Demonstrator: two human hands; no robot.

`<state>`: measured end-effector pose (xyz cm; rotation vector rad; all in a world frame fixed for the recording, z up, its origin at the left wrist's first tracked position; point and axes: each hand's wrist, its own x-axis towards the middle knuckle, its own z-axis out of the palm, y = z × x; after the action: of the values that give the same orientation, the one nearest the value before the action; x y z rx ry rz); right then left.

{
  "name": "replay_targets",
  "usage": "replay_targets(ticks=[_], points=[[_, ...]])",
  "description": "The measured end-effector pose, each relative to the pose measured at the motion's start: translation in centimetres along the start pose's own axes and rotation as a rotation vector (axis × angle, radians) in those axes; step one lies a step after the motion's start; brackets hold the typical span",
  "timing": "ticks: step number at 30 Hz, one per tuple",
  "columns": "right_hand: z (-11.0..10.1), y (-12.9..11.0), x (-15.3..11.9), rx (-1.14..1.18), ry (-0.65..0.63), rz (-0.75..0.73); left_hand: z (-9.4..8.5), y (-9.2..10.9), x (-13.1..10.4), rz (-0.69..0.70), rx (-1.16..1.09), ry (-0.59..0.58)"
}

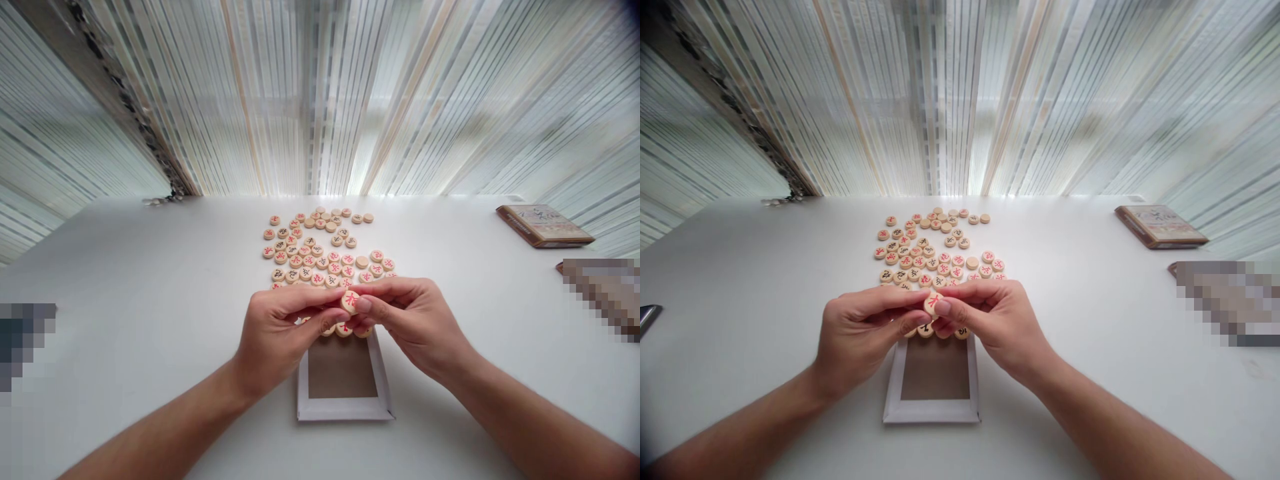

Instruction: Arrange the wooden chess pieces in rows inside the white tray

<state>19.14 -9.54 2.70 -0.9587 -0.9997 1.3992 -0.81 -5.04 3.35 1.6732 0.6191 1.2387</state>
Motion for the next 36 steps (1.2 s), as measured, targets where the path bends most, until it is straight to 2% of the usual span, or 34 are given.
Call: replay_targets(ticks=[5, 8, 18, 25, 36], points=[[-0.34, -0.09, 0.05, 0.036, -0.083, 0.043, 0.16, -0.06, 0.18, -0.185, -0.168, 0.013], [-0.23, -0.24, 0.05, 0.024, -0.086, 0.052, 0.18, -0.12, 0.22, -0.241, -0.212, 0.011], [0.31, -0.47, -0.01, -0.056, -0.042, 0.011, 0.11, -0.21, 0.32, -0.120, -0.086, 0.012], [0.36, -0.57, 0.08, -0.083, -0.041, 0.048, 0.25, 0.10, 0.04, -0.202, -0.105, -0.005], [0.34, -0.68, 0.02, -0.062, -0.102, 0.100, 0.02, -0.61, -0.38, -0.218, -0.137, -0.067]])
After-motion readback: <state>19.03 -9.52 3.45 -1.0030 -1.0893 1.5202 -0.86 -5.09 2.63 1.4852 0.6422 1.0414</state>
